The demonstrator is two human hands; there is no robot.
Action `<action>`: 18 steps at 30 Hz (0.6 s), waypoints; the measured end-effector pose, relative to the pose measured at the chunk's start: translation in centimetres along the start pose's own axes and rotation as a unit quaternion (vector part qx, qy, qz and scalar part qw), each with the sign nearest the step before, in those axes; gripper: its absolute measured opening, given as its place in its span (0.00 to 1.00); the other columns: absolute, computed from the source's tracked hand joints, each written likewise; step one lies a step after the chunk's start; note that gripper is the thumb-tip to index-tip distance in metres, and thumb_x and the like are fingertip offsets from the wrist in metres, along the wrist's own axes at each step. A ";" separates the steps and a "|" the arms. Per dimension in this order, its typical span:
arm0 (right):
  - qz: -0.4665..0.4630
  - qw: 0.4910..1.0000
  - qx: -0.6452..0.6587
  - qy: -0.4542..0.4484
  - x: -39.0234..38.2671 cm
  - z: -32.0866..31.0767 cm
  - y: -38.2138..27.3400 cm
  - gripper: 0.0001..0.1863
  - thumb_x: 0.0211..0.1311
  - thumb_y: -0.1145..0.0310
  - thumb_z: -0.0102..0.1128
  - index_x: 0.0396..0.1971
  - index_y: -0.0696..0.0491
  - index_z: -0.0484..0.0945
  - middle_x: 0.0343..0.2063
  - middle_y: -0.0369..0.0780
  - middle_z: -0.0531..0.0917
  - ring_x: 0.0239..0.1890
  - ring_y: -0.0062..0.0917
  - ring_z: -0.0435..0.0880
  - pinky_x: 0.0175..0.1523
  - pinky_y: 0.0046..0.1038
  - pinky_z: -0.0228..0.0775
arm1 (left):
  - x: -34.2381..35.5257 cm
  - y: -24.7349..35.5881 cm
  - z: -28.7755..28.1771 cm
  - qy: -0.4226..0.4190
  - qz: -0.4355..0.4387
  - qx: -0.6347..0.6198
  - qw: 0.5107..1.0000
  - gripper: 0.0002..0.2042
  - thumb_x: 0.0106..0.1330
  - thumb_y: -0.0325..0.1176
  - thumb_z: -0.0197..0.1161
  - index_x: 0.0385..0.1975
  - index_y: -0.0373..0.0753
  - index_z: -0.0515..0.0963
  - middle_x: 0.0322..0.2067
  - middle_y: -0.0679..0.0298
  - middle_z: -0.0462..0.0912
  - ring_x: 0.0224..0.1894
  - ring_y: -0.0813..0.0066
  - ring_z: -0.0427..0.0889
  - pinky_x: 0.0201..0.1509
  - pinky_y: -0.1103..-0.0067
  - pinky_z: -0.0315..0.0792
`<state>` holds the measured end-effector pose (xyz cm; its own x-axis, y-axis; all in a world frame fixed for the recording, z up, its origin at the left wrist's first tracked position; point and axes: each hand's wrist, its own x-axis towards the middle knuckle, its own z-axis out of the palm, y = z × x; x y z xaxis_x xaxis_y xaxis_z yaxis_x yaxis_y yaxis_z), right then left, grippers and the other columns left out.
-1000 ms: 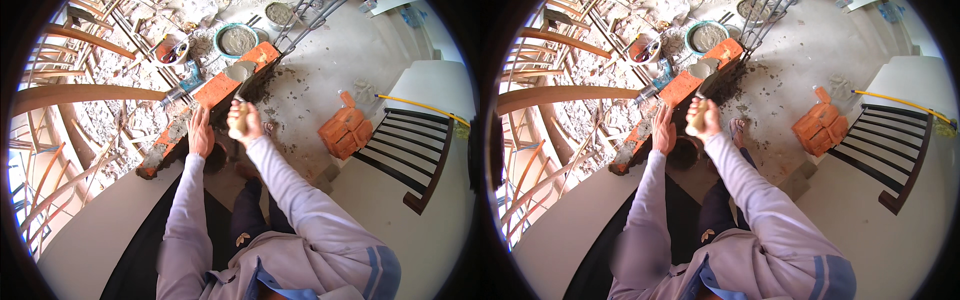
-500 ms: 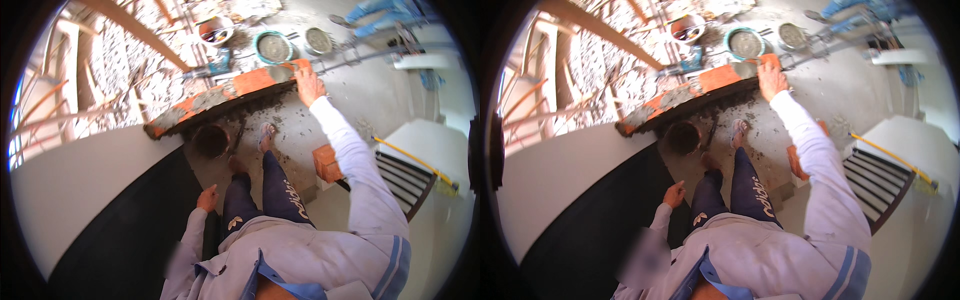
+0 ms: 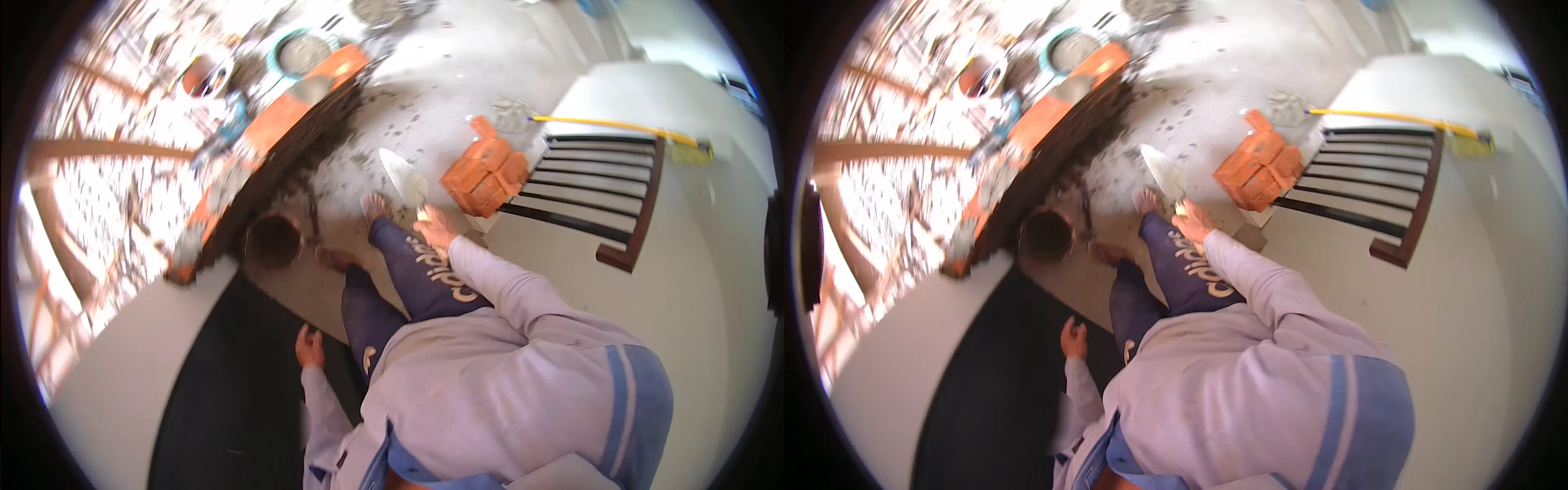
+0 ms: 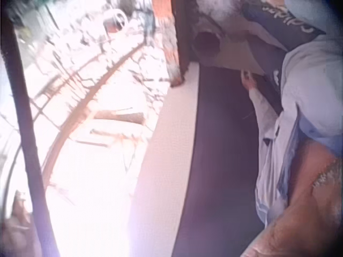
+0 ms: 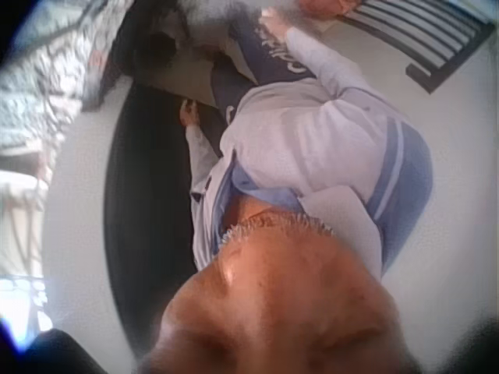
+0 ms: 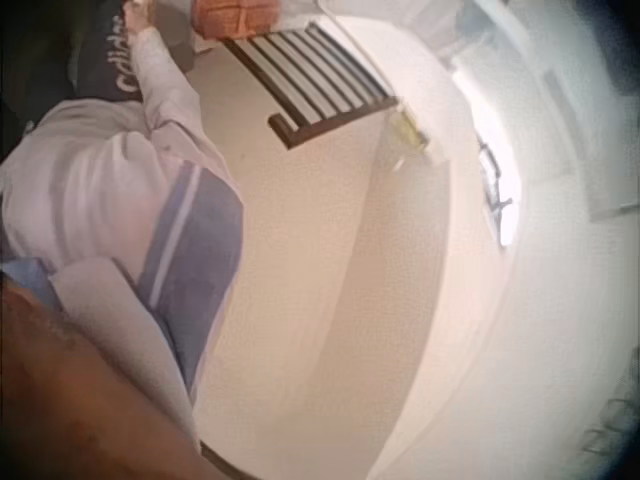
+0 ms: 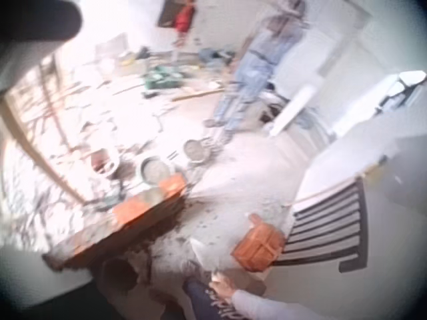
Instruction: The person builds a brick wall using mortar and a trowel, placing bricks one at a time and smoothing mortar between layers. The person also uses a hammer to adjust a brick and handles a bucket containing mortar.
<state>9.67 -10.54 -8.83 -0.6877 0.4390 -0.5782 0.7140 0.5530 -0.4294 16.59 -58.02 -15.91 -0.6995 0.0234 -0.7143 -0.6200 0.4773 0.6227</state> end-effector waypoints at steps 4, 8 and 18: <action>0.179 0.977 0.101 0.050 -3.8 -3.7 12.0 0.29 0.48 0.56 0.64 0.49 0.58 0.72 0.40 0.53 0.81 0.44 0.45 0.81 0.48 0.41 0.72 | -4.3 0.9 -2.6 -0.066 -0.038 0.141 0.987 0.23 0.59 0.34 0.66 0.55 0.34 0.74 0.32 0.62 0.82 0.35 0.75 0.80 0.43 0.77 0.75; 0.155 0.962 -0.002 0.223 -2.1 -2.3 21.9 0.24 0.46 0.60 0.71 0.41 0.56 0.73 0.31 0.43 0.82 0.35 0.37 0.82 0.41 0.35 0.74 | -4.6 5.6 -2.9 -0.066 -0.079 0.326 0.940 0.22 0.59 0.33 0.65 0.53 0.30 0.75 0.35 0.57 0.84 0.36 0.69 0.82 0.45 0.75 0.75; 0.126 0.962 -0.089 -0.224 5.5 -2.6 24.9 0.22 0.53 0.68 0.55 0.50 0.57 0.71 0.33 0.51 0.82 0.33 0.39 0.83 0.37 0.37 0.76 | -5.6 8.7 16.6 0.058 0.092 0.383 0.917 0.28 0.60 0.45 0.64 0.60 0.44 0.70 0.55 0.53 0.74 0.61 0.54 0.68 0.68 0.64 0.58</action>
<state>23.30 7.46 -20.91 -0.3414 0.2482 -0.9066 0.7895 0.5991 -0.1333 21.02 -39.44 -11.85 -0.8276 0.0937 -0.5535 -0.0866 0.9529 0.2908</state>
